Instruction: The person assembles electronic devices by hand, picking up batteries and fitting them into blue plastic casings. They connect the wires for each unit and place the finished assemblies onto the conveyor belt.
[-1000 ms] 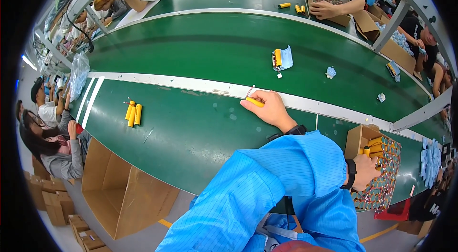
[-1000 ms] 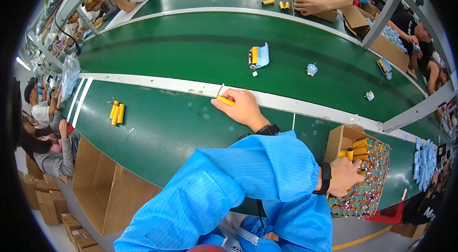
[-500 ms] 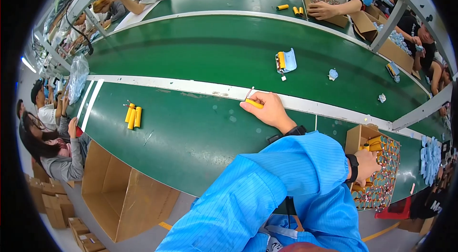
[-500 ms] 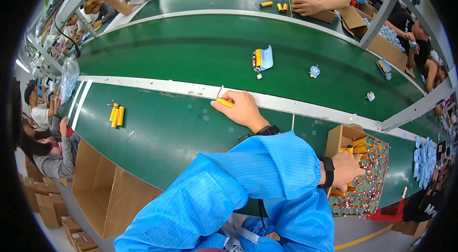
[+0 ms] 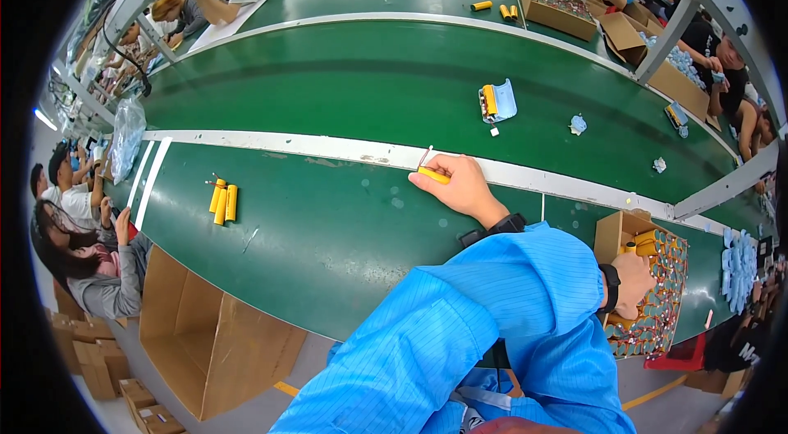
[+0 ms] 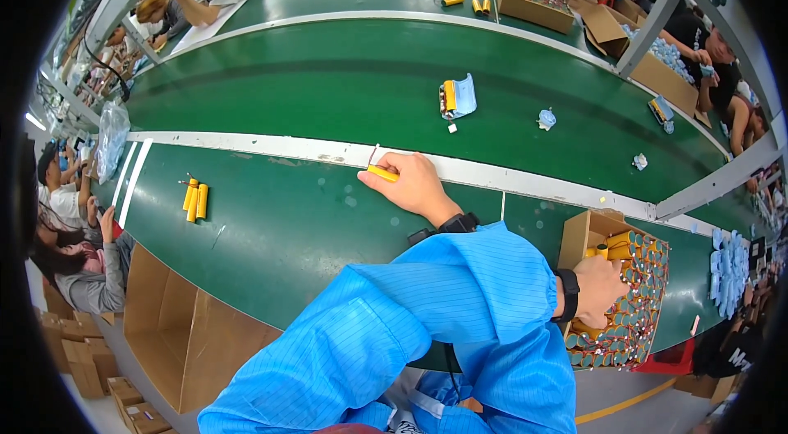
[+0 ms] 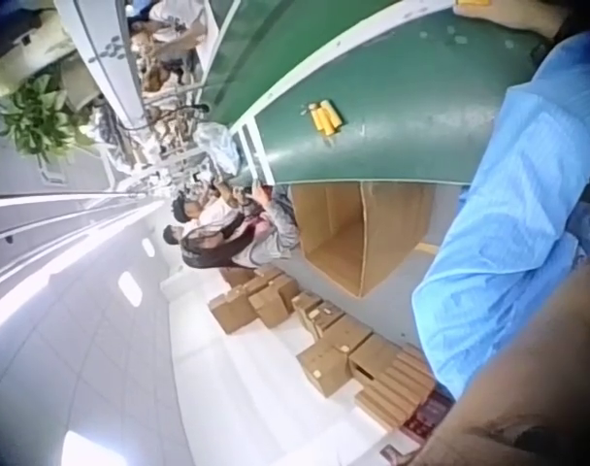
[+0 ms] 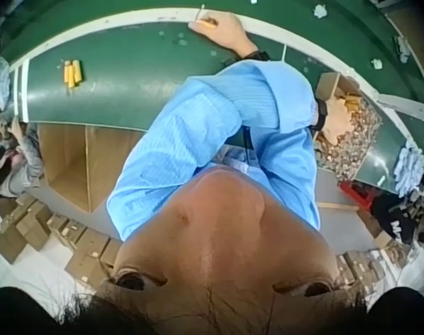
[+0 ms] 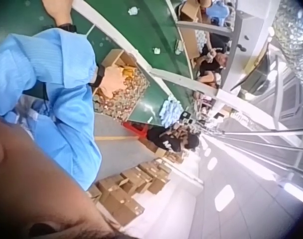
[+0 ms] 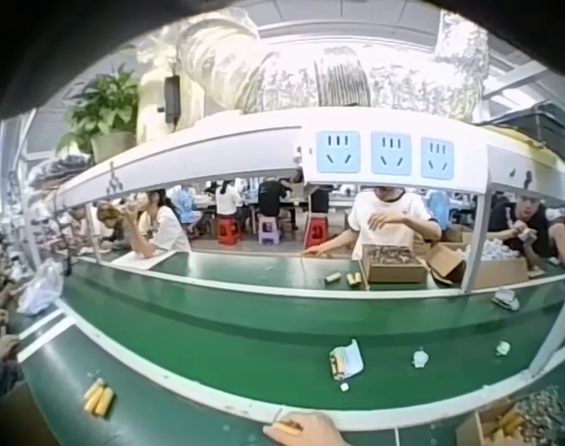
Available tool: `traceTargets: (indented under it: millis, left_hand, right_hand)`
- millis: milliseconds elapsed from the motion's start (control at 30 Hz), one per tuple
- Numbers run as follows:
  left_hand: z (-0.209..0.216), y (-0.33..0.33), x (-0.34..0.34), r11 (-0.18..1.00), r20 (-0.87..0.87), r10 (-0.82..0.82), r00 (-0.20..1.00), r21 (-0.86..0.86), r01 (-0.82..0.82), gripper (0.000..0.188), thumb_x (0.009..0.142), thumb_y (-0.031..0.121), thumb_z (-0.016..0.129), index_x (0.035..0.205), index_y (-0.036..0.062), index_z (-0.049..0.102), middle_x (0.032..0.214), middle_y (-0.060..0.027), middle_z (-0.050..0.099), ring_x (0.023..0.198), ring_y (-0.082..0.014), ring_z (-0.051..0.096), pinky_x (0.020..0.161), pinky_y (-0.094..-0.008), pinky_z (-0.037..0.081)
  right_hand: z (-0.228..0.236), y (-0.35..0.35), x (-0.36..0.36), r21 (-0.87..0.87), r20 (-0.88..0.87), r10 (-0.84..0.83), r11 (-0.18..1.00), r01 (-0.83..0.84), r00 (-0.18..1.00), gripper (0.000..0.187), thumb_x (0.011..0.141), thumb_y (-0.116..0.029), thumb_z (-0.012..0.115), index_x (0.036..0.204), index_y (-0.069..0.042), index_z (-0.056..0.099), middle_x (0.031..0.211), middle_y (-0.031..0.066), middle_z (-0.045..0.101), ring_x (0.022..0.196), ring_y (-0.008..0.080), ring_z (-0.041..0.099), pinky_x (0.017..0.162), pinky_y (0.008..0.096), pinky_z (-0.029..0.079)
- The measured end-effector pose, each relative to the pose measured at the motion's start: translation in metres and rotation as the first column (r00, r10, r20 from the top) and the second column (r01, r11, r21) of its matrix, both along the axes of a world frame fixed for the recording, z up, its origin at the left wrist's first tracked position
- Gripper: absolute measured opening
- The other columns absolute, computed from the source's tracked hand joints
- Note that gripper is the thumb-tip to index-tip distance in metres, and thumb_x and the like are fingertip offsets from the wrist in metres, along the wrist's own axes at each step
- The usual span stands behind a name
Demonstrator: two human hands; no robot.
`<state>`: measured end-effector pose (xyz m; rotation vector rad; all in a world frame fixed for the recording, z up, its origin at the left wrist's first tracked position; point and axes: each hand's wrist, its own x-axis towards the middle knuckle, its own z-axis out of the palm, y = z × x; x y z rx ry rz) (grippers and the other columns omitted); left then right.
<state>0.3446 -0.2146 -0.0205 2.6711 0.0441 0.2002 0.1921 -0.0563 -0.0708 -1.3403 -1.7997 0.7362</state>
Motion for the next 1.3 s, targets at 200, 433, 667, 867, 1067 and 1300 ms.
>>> traceTargets:
  millis: [200,433,667,867,1067,1300]
  left_hand:
    - [-0.004,-0.005,-0.003,0.996,0.041,0.085,0.996,-0.03,-0.084,0.05,0.058,0.036,0.077,0.101,0.012,0.067,0.098,-0.0204,0.059,0.082,-0.0285,0.064,0.064,-0.035,0.05]
    - [-0.002,0.0,-0.002,0.998,0.091,0.008,0.996,0.059,-0.014,0.043,0.062,0.029,0.08,0.1,0.0148,0.068,0.097,-0.017,0.06,0.084,-0.0257,0.063,0.065,-0.0364,0.052]
    - [-0.01,0.0,0.001,0.998,0.134,-0.045,0.99,0.052,0.038,0.043,0.061,0.032,0.08,0.099,0.0156,0.068,0.091,-0.0133,0.062,0.089,-0.0255,0.062,0.065,-0.0364,0.052]
    - [-0.014,-0.004,0.004,0.997,0.148,-0.074,0.986,0.044,0.068,0.043,0.06,0.033,0.08,0.097,0.0161,0.068,0.089,-0.0118,0.062,0.088,-0.0249,0.063,0.065,-0.0361,0.051]
    - [-0.024,-0.011,0.023,0.993,0.14,-0.08,0.987,0.093,0.067,0.046,0.056,0.032,0.083,0.096,0.0165,0.069,0.09,-0.0114,0.063,0.086,-0.0252,0.064,0.066,-0.0372,0.052]
    - [-0.019,-0.005,0.015,0.993,0.133,-0.109,0.985,0.07,0.1,0.05,0.052,0.032,0.084,0.096,0.0146,0.069,0.094,-0.0136,0.063,0.087,-0.0275,0.065,0.067,-0.0384,0.054]
  right_hand:
    - [0.001,0.001,-0.002,-0.017,0.017,-0.002,1.0,0.002,1.0,0.041,0.076,-0.045,0.072,0.079,-0.004,0.068,0.068,0.012,0.066,0.061,0.0251,0.063,0.059,0.0343,0.049]
    - [-0.003,0.0,-0.002,0.035,-0.036,0.004,0.999,-0.003,0.999,0.031,0.078,-0.032,0.075,0.077,-0.002,0.068,0.057,0.0024,0.056,0.05,0.0091,0.047,0.049,0.0255,0.037]
    - [0.001,0.002,-0.002,-0.007,-0.012,0.014,1.0,-0.015,1.0,0.029,0.079,-0.029,0.075,0.076,-0.001,0.067,0.056,0.0012,0.054,0.051,0.0075,0.045,0.048,0.0251,0.035]
    - [0.001,-0.001,-0.007,-0.008,-0.053,0.003,1.0,-0.004,0.999,0.028,0.079,-0.027,0.076,0.075,-0.001,0.067,0.057,0.0002,0.054,0.051,0.0065,0.045,0.048,0.024,0.034]
    - [-0.003,0.002,-0.006,0.008,0.011,-0.032,0.999,0.032,0.999,0.03,0.077,-0.03,0.076,0.074,-0.002,0.066,0.058,0.0022,0.057,0.051,0.0102,0.049,0.05,0.0249,0.037]
    - [0.0,0.001,-0.009,0.023,0.038,-0.064,0.998,0.063,0.997,0.034,0.076,-0.038,0.076,0.072,-0.005,0.068,0.058,0.0064,0.061,0.05,0.018,0.057,0.054,0.0291,0.044]
